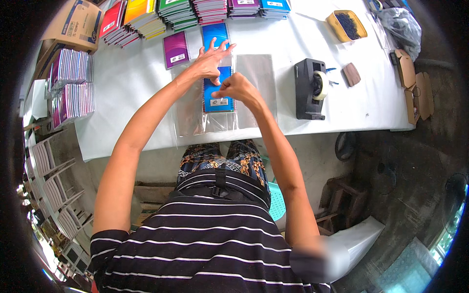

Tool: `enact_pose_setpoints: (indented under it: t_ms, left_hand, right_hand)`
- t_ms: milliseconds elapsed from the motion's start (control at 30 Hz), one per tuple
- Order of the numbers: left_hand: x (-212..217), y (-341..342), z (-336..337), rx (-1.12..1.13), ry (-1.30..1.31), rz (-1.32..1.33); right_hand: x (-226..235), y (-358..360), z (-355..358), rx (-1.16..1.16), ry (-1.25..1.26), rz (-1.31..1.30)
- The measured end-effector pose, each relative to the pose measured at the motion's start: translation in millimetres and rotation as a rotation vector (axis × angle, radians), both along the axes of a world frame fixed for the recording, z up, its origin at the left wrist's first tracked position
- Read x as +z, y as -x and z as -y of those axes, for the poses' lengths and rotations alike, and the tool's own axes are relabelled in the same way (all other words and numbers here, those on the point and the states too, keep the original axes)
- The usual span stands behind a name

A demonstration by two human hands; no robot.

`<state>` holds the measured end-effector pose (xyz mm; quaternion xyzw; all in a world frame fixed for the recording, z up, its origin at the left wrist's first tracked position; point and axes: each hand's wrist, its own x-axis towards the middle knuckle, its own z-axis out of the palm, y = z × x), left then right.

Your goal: The person repeatedly picks stacks of colorful spiral-bound notebooks, places them into clear plastic sleeves, and seals the sleeves using a tape dispenser. The person then sets the packaged notebooks aside and repeats the process with additional stacks.

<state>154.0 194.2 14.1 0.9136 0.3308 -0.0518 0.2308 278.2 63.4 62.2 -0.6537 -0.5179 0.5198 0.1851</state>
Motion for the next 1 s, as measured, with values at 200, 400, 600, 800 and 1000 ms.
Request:
enact_pose_setpoints:
  t_ms: [200,400,600,800,1000]
  left_hand:
    - [-7,2,-4,0.011,0.036,0.021]
    - [-9,-1,-1,0.001,0.065,0.031]
    - [22,3,-3,-0.056,0.041,-0.068]
    - [-22,89,6,0.583,-0.362,0.312]
    - [-17,84,90,0.434,0.018,0.174]
  right_hand:
    - [-14,34,-28,0.018,-0.035,0.636]
    - [-4,32,-35,0.273,-0.043,0.828]
    - [0,13,-23,0.304,0.090,0.859]
    - [-52,-3,8,-0.085,-0.141,0.388]
    - [-62,5,22,-0.226,-0.313,-0.030]
